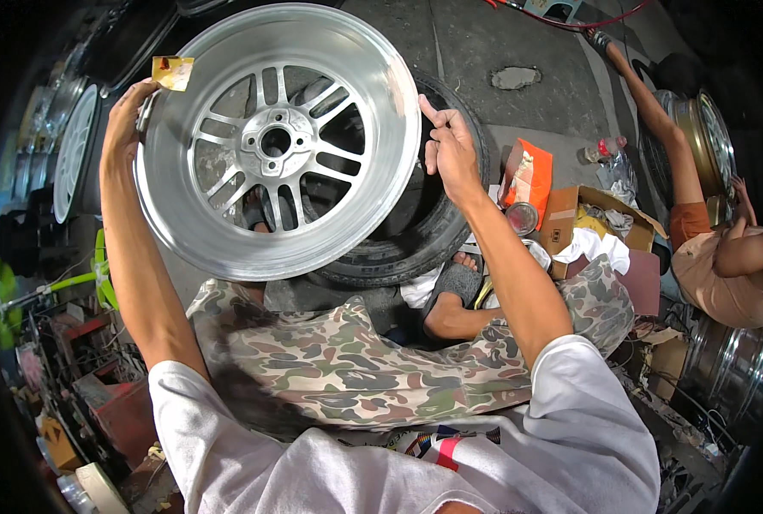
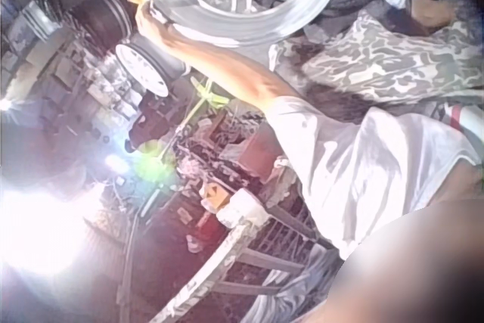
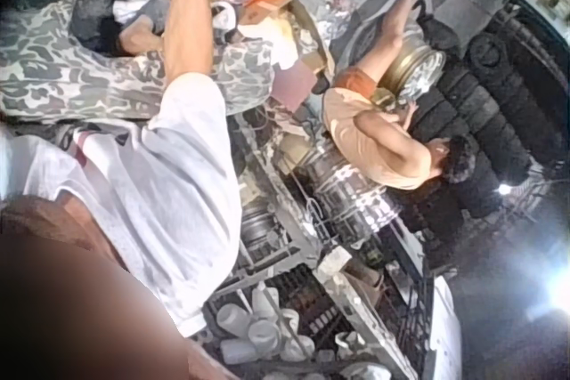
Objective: Sanding and applying filler to a car rim.
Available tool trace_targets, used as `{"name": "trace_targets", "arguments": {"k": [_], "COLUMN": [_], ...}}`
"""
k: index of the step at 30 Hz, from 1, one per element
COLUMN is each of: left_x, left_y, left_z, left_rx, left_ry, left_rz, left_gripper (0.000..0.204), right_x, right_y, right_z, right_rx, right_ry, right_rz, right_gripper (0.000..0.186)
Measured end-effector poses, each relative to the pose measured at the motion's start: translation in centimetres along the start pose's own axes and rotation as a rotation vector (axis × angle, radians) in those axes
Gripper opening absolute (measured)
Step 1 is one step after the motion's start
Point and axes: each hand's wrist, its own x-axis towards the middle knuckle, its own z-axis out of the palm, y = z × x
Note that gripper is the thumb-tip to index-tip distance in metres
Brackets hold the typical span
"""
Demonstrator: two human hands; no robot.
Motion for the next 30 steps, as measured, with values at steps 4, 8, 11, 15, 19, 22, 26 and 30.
{"name": "trace_targets", "arguments": {"k": [4, 8, 11, 15, 19, 22, 26, 30], "left_x": [-0.2, -0.5, -0.7, -1.1, -0.1, -2.9, -3.3, -3.9], "left_y": [0.3, 0.5, 1.0, 1.7, 1.2, 4.2, 4.3, 4.7], "left_z": [0.7, 0.9, 1.3, 1.6, -1.0, 3.9, 5.9, 6.0], "left_rx": [0.02, 0.033, 0.019, 0.063, 0.085, 0.189, 0.138, 0.175], "left_ry": [0.01, 0.034, 0.016, 0.049, -0.051, -0.011, -0.12, -0.111], "left_rz": [0.007, 0.008, 0.036, 0.037, 0.028, 0.058, 0.252, 0.35], "left_gripper": [0.03, 0.03, 0.031, 0.034, 0.034, 0.032, 0.02, 0.017], "right_x": [0.5, 0.9, 2.7, 3.8, 4.2, 4.5, 2.3, 3.0], "right_y": [-0.6, -1.5, -1.2, -3.2, -4.6, -5.9, -10.1, -11.6], "right_z": [-0.5, -0.7, -2.7, -2.7, -1.9, -1.0, 7.3, 14.0], "right_rx": [-0.289, -0.624, -0.853, -0.807, -0.827, -0.851, -0.754, -0.794], "right_ry": [0.012, 0.018, -0.055, 0.042, 0.05, -0.02, -0.228, -0.444], "right_rz": [-0.053, -0.131, -0.261, -0.219, -0.412, -0.557, -0.597, -0.754], "right_gripper": [0.01, 0.005, 0.006, 0.005, 0.006, 0.012, 0.015, 0.023]}}
